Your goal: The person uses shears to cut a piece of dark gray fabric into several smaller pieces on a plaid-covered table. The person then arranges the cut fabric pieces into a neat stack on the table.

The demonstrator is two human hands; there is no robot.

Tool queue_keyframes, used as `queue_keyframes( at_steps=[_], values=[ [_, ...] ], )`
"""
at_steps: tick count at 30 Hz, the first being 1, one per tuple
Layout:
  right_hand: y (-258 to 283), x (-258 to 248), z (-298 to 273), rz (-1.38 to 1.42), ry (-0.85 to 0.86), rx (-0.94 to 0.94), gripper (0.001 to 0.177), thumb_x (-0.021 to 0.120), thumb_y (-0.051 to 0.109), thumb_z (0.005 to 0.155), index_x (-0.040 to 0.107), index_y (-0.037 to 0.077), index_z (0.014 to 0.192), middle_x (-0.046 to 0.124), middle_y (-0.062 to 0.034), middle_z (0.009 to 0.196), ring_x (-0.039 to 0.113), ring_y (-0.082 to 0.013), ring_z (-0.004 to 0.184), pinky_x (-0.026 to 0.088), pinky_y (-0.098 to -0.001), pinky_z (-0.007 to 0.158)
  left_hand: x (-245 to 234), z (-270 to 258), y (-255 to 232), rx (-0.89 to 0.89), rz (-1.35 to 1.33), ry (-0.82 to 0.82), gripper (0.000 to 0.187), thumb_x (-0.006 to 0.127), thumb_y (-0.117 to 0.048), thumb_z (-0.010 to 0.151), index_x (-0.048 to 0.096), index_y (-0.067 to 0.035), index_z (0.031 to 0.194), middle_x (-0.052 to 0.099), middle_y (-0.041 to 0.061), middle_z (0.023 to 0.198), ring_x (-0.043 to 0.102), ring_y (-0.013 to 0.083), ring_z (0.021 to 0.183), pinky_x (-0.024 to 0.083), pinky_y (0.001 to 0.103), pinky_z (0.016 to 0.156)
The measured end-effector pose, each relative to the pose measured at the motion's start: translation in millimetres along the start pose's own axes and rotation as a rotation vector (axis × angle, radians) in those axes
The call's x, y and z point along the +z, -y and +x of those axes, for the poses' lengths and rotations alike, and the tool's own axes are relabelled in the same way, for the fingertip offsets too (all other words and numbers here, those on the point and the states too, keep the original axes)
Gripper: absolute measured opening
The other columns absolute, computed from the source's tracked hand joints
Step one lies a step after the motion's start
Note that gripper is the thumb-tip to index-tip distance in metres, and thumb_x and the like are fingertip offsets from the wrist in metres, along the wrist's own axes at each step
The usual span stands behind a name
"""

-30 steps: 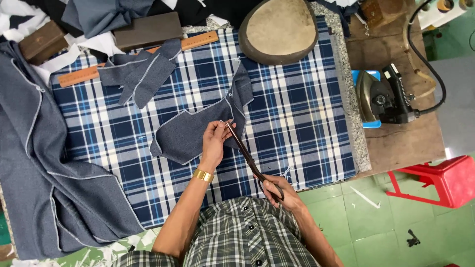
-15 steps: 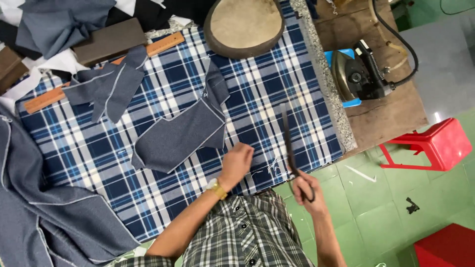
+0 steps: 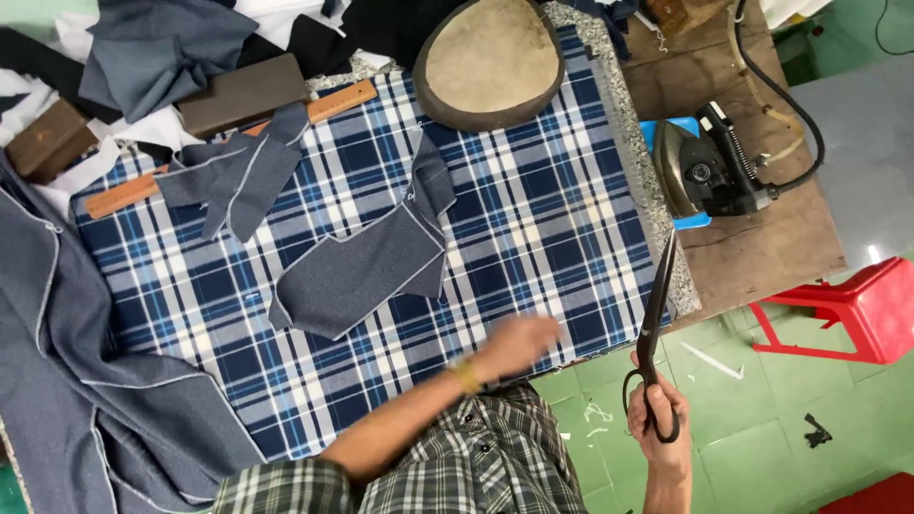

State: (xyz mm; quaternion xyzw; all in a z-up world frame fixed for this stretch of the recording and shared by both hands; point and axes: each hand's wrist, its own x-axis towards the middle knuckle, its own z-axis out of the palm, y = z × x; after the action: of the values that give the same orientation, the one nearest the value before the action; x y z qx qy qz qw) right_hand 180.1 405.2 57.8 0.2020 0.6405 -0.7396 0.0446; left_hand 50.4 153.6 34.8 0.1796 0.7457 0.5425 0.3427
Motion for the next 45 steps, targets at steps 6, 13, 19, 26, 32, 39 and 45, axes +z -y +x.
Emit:
queue_keyframes(
  at_steps=[6,13,19,26,32,39,45],
  values=[
    [-6.2,10.8,13.3,0.011,0.046,0.045,0.06,0.055,0.033,0.099,0.05,-0.004,0.146,0.042,0.0011,0.057,0.033,-0.0078,0.039,0.025,-0.0246,0.032,-141.2,6.0,101.1,0.091,0.269,-1.054,0.018,0.058,-0.005,0.101,0.07,0.001,0.113,0.074,0.014,0.097,0.067,0.015,0.07,0.057,0.021,0.061],
    [-26.6,27.1,49.1,0.021,0.275,0.023,0.057,0.058,0.031,0.1,0.051,0.002,0.148,0.052,0.0052,0.058,0.04,-0.0049,0.039,0.035,-0.0212,0.027,-191.0,31.2,130.2,0.007,0.452,-1.057,0.027,0.059,-0.012,0.102,0.065,-0.004,0.126,0.065,0.018,0.109,0.068,0.0396,0.081,0.056,0.05,0.066],
    [-16.3,75.4,62.1,0.047,0.416,0.063,0.058,0.062,0.031,0.1,0.053,-0.004,0.144,0.055,0.0034,0.056,0.044,-0.0056,0.037,0.041,-0.0192,0.028,-193.7,40.5,133.6,-0.097,0.567,-1.075,0.011,0.059,-0.006,0.097,0.07,-0.005,0.096,0.062,0.014,0.092,0.065,0.0372,0.067,0.056,0.049,0.057],
    [-30.2,134.4,71.0,0.044,0.531,0.132,0.057,0.058,0.03,0.1,0.055,-0.011,0.139,0.053,-0.0075,0.053,0.047,-0.0134,0.035,0.042,-0.0257,0.029,-187.2,1.5,104.8,0.099,-0.72,-0.983,0.012,0.056,-0.015,0.105,0.06,-0.004,0.105,0.069,0.015,0.104,0.072,0.0225,0.075,0.063,0.031,0.062],
    [-25.5,171.2,83.0,0.047,0.607,0.251,0.067,0.059,0.039,0.1,0.054,-0.018,0.135,0.055,-0.0163,0.052,0.055,-0.0206,0.035,0.047,-0.0305,0.027,-175.4,4.8,127.0,0.27,-1.159,-0.835,0.011,0.042,-0.017,0.112,0.045,-0.01,0.104,0.058,0.014,0.116,0.068,0.0419,0.114,0.063,0.05,0.091],
    [-16.5,183.9,86.4,-0.013,0.63,0.286,0.057,0.059,0.035,0.101,0.064,-0.017,0.124,0.055,-0.0153,0.052,0.057,-0.0202,0.037,0.051,-0.0298,0.029,-164.3,1.4,123.7,0.398,-1.351,-0.731,0.013,0.049,-0.022,0.109,0.049,-0.015,0.099,0.071,0.015,0.119,0.059,0.0453,0.13,0.055,0.053,0.1],
    [-17.5,185.4,89.9,-0.017,0.613,0.288,0.061,0.06,0.032,0.101,0.054,-0.017,0.136,0.055,-0.0146,0.055,0.057,-0.0188,0.039,0.051,-0.0278,0.03,-158.3,2.4,121.1,0.379,-1.297,-0.707,0.01,0.049,-0.022,0.109,0.048,-0.017,0.1,0.072,0.013,0.125,0.06,0.0393,0.132,0.057,0.045,0.097]
  ],
)
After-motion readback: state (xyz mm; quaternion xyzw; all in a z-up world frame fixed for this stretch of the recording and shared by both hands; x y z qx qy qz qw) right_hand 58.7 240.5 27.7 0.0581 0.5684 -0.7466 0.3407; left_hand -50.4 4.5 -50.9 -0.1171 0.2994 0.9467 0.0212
